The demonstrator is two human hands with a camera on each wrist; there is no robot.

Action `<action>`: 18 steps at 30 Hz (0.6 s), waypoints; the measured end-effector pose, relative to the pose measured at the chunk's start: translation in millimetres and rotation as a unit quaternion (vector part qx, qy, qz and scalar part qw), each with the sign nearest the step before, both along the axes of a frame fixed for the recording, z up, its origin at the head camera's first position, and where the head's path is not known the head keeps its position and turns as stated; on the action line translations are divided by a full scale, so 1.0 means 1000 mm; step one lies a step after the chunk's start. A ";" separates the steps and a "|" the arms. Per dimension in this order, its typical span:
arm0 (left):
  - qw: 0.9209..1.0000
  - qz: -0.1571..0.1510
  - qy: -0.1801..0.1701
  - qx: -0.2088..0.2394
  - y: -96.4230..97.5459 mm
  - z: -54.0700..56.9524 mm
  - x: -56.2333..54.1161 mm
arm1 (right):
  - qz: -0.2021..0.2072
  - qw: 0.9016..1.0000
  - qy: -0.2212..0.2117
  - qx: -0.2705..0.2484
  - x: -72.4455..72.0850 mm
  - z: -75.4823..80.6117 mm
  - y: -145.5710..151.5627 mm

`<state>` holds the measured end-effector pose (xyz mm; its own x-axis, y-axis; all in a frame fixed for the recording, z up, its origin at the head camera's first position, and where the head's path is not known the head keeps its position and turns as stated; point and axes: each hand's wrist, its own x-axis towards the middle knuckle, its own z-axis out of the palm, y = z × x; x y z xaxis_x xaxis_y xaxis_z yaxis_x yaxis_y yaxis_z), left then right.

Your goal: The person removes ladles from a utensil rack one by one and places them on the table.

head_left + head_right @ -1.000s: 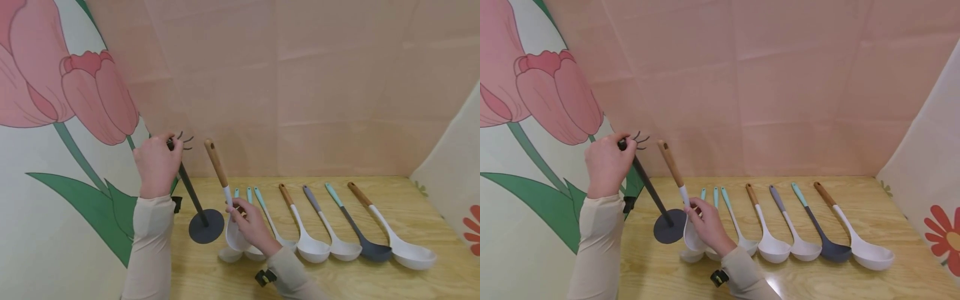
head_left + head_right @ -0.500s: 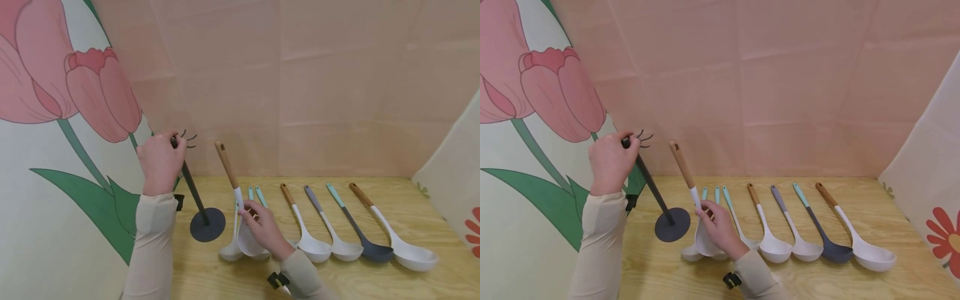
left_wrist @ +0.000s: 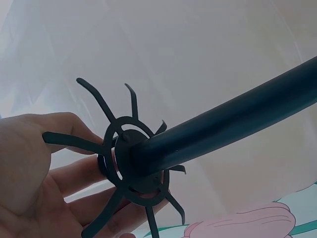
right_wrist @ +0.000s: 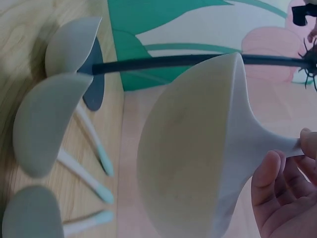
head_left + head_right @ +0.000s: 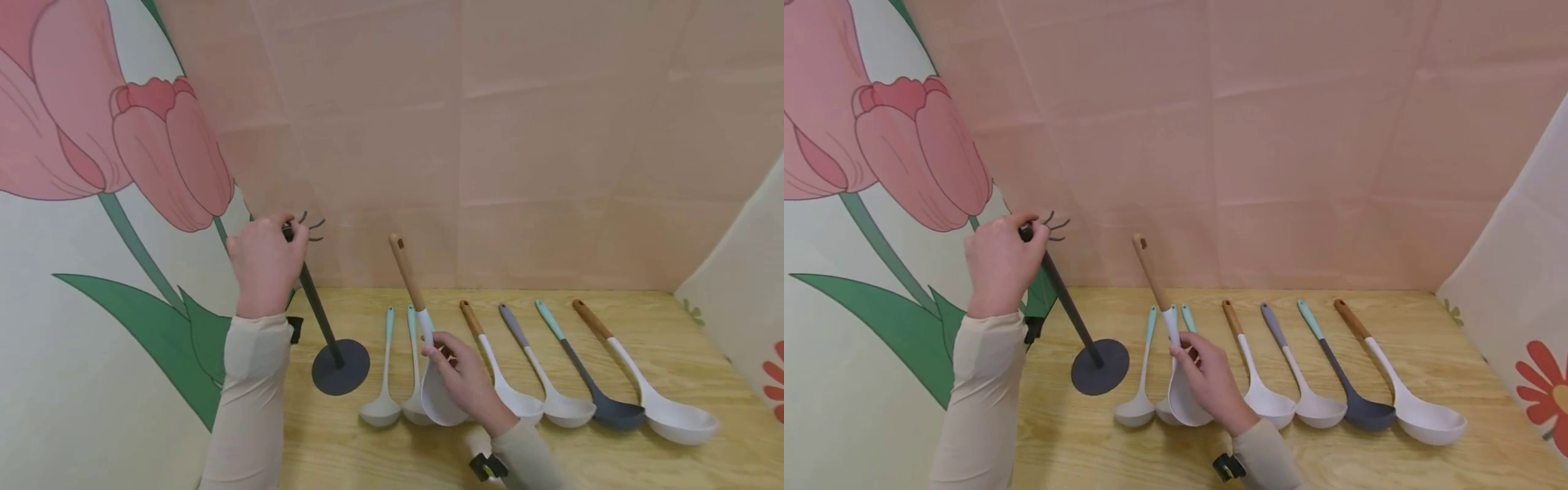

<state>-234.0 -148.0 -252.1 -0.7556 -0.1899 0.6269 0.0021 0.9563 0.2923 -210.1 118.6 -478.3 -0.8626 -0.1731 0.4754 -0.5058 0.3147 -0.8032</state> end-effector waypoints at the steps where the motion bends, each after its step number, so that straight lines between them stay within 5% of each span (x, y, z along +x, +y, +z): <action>1: 1.000 0.000 0.001 -0.001 0.000 0.000 0.000 | -0.004 1.000 -0.002 0.002 0.000 0.000 0.004; 18: 1.000 0.001 0.007 -0.009 -0.001 0.000 -0.001 | -0.082 0.995 0.007 0.054 0.002 -0.008 0.095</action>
